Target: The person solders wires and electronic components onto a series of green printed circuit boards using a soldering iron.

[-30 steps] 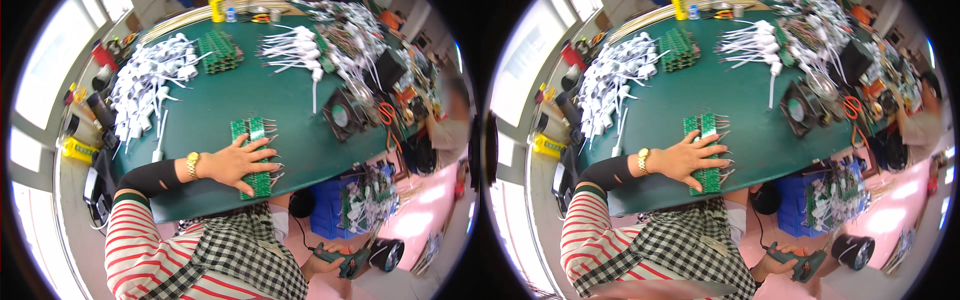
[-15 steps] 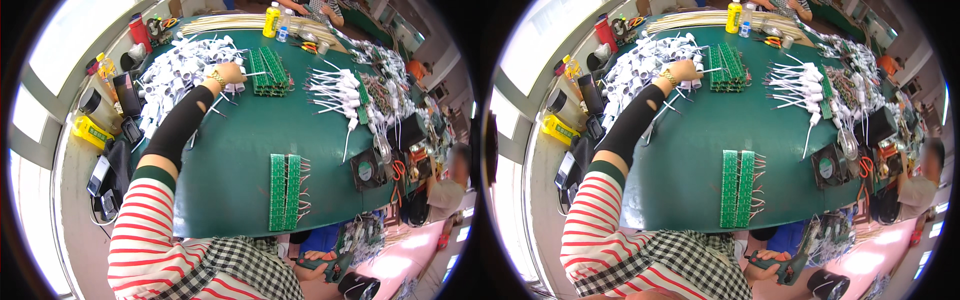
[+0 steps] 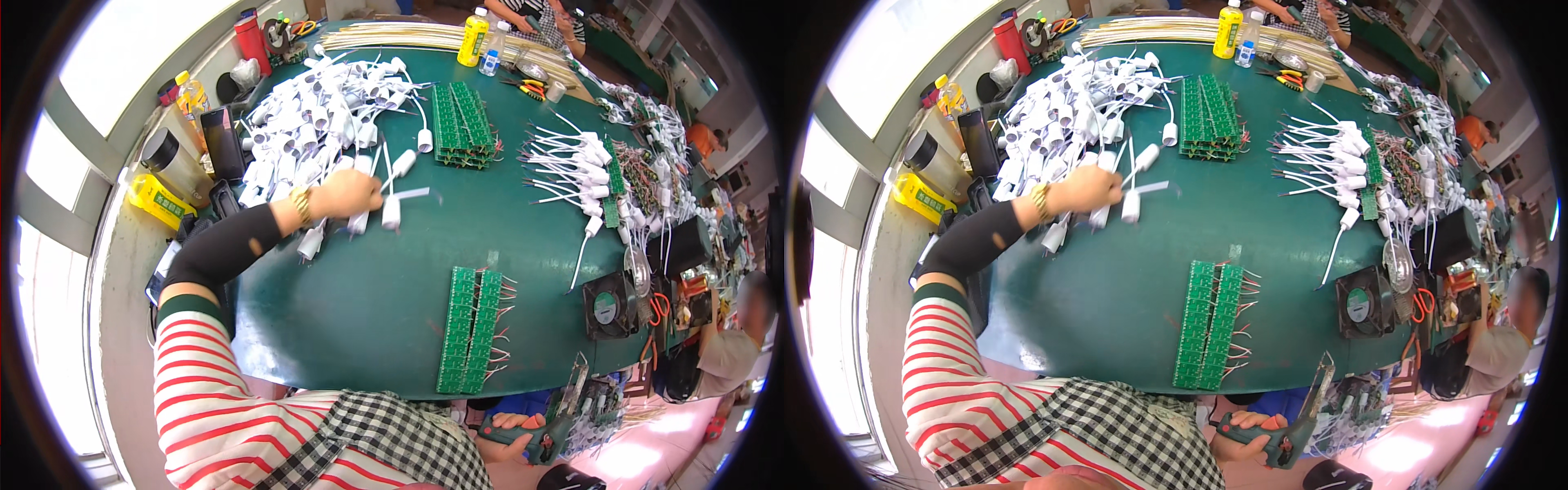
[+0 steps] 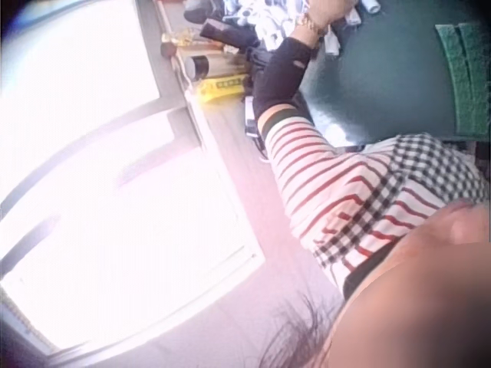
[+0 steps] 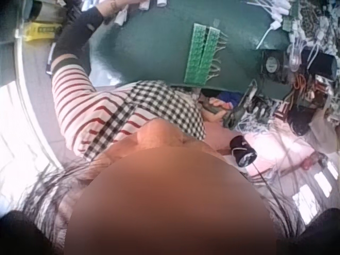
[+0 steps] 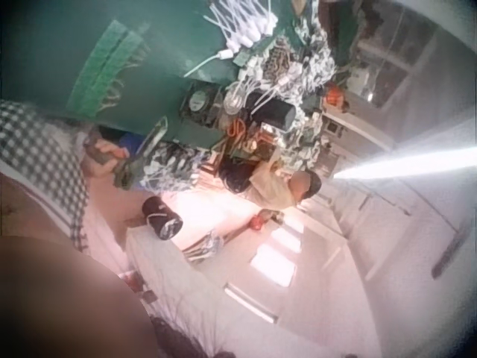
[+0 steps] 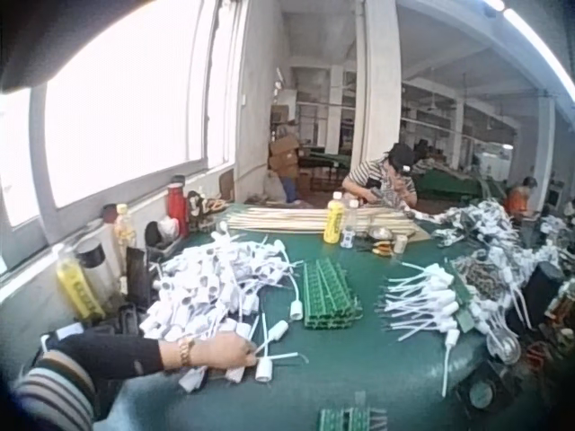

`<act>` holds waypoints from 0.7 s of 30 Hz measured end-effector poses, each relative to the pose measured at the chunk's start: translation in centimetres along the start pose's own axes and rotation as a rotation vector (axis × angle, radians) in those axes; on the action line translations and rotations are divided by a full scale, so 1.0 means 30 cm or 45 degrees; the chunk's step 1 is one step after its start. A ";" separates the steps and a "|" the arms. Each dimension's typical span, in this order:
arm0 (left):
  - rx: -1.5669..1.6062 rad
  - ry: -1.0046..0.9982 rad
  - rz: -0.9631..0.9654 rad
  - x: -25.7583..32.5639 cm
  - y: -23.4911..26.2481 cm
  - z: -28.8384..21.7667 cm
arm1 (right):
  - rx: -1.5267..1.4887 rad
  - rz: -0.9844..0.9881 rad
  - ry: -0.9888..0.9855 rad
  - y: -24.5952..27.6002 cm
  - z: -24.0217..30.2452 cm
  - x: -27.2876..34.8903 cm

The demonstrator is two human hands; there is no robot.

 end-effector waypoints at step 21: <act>-0.338 0.135 -0.298 -0.862 0.117 0.395 | -0.163 0.649 -0.461 -0.053 -0.069 -0.098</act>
Point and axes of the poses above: each hand's wrist, its own x-axis away from the middle knuckle, its own y-axis out of the back of the hand, z = x × y, the point moved 7 cm from there along -x, towards the middle knuckle, and after that the axes turned 1 degree about -y, right-handed, at the moved point
